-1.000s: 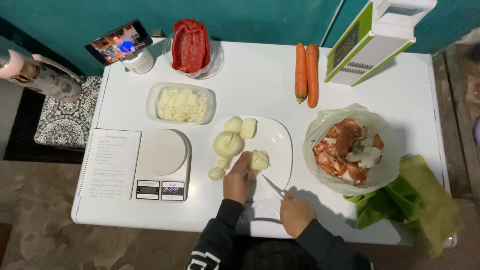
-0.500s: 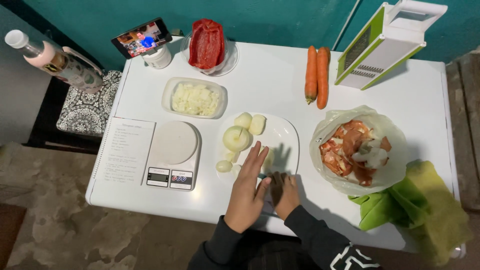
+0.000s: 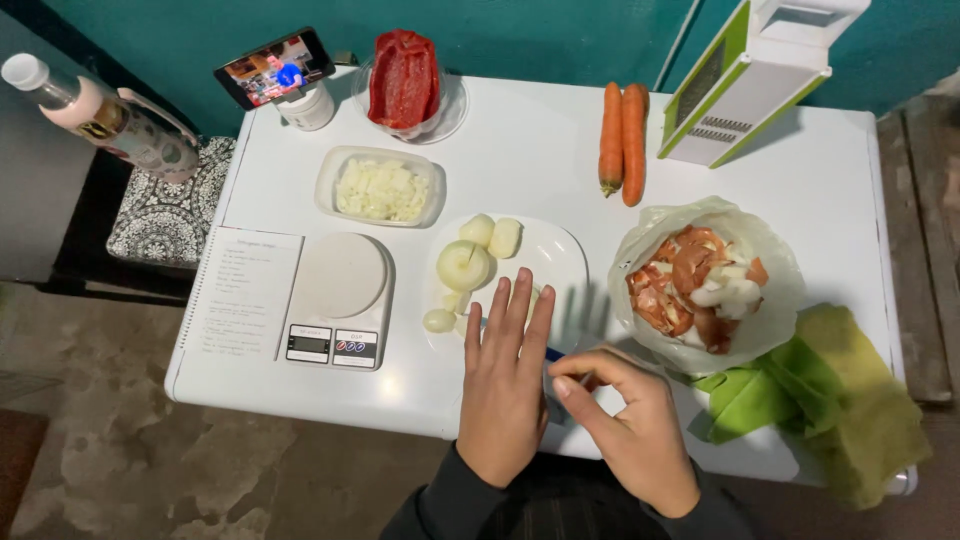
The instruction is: Chopping onions on a white surface using a knife.
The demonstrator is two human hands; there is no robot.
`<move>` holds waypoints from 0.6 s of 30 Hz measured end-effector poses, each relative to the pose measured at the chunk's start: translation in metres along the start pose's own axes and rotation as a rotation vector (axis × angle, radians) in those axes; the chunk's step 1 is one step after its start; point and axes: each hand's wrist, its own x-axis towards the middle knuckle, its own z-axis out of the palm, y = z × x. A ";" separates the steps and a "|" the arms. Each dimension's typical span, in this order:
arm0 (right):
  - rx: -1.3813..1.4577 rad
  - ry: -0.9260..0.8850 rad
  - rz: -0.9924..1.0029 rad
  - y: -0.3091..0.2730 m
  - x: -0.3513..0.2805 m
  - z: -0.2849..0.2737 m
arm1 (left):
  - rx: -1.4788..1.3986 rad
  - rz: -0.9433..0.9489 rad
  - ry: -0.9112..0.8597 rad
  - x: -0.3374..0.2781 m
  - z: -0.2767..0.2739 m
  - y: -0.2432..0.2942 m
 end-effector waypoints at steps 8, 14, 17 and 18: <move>0.018 0.119 -0.020 -0.002 -0.007 0.000 | 0.140 0.080 0.020 -0.003 0.012 0.007; -0.050 0.176 0.012 0.021 -0.020 -0.017 | 0.162 0.127 -0.005 -0.002 0.013 0.013; -0.043 0.124 0.155 0.036 -0.034 -0.037 | 0.093 0.091 -0.034 0.002 0.009 0.019; -0.043 0.128 0.155 0.051 -0.044 -0.048 | 0.092 0.095 -0.036 0.002 0.007 0.019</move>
